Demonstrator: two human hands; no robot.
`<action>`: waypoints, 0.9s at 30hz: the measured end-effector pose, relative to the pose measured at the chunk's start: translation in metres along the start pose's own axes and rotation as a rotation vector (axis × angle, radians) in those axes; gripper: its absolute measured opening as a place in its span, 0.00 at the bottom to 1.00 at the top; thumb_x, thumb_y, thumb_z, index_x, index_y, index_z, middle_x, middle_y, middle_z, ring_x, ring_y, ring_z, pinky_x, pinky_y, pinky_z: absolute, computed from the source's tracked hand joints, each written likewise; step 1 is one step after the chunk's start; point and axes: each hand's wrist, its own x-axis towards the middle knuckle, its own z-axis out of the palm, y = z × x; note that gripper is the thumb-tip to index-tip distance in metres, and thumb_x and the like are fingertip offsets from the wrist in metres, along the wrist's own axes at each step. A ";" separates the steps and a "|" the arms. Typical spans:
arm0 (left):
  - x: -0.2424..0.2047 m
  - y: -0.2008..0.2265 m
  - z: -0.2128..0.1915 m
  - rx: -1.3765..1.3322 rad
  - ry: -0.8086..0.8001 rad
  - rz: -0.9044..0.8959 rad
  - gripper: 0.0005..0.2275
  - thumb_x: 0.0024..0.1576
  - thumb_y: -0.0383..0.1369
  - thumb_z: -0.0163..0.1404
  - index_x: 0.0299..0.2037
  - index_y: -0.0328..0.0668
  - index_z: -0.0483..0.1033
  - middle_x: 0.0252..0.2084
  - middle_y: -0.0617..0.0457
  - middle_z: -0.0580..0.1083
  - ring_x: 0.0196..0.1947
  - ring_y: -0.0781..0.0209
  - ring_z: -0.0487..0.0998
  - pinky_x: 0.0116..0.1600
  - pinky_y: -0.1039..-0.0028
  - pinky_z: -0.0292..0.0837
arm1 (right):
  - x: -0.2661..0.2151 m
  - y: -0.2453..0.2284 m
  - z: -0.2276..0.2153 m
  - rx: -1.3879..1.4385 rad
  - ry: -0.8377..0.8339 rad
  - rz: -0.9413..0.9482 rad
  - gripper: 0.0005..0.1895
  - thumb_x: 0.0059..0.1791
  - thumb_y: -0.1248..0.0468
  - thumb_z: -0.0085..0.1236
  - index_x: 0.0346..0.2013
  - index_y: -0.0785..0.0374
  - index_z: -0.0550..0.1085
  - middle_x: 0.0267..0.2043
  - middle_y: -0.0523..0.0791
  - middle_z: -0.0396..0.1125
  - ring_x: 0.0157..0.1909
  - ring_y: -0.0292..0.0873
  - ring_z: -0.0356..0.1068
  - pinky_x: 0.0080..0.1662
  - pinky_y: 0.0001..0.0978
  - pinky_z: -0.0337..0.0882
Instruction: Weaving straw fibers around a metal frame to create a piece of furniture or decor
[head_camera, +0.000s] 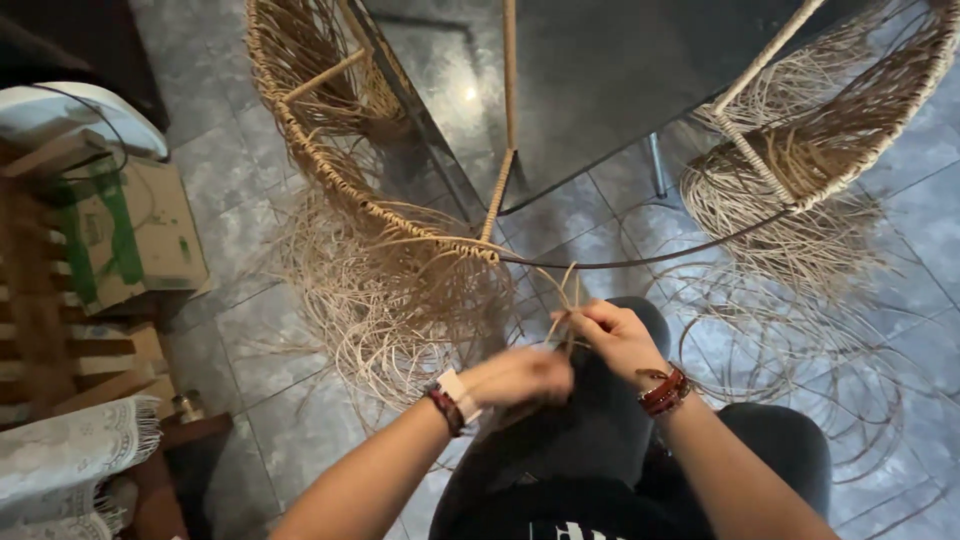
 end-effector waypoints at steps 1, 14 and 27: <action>0.009 -0.004 0.000 -0.001 -0.002 -0.006 0.13 0.68 0.38 0.45 0.41 0.38 0.79 0.38 0.43 0.80 0.47 0.44 0.81 0.57 0.57 0.73 | 0.001 0.001 0.004 0.005 -0.001 0.003 0.08 0.52 0.61 0.60 0.34 0.59 0.84 0.31 0.47 0.74 0.36 0.39 0.69 0.44 0.38 0.72; -0.004 -0.008 -0.017 0.140 -0.122 0.002 0.20 0.70 0.45 0.38 0.37 0.43 0.80 0.34 0.49 0.79 0.40 0.51 0.78 0.50 0.63 0.74 | 0.000 -0.011 0.019 0.116 0.029 0.010 0.08 0.52 0.62 0.60 0.37 0.59 0.85 0.24 0.42 0.67 0.28 0.35 0.67 0.34 0.35 0.73; -0.005 -0.047 -0.017 0.435 -0.356 -0.223 0.21 0.62 0.56 0.46 0.39 0.49 0.83 0.34 0.46 0.81 0.43 0.43 0.83 0.50 0.57 0.78 | 0.003 -0.001 0.027 0.015 0.031 -0.070 0.09 0.53 0.60 0.59 0.42 0.58 0.84 0.26 0.44 0.66 0.34 0.37 0.65 0.43 0.35 0.71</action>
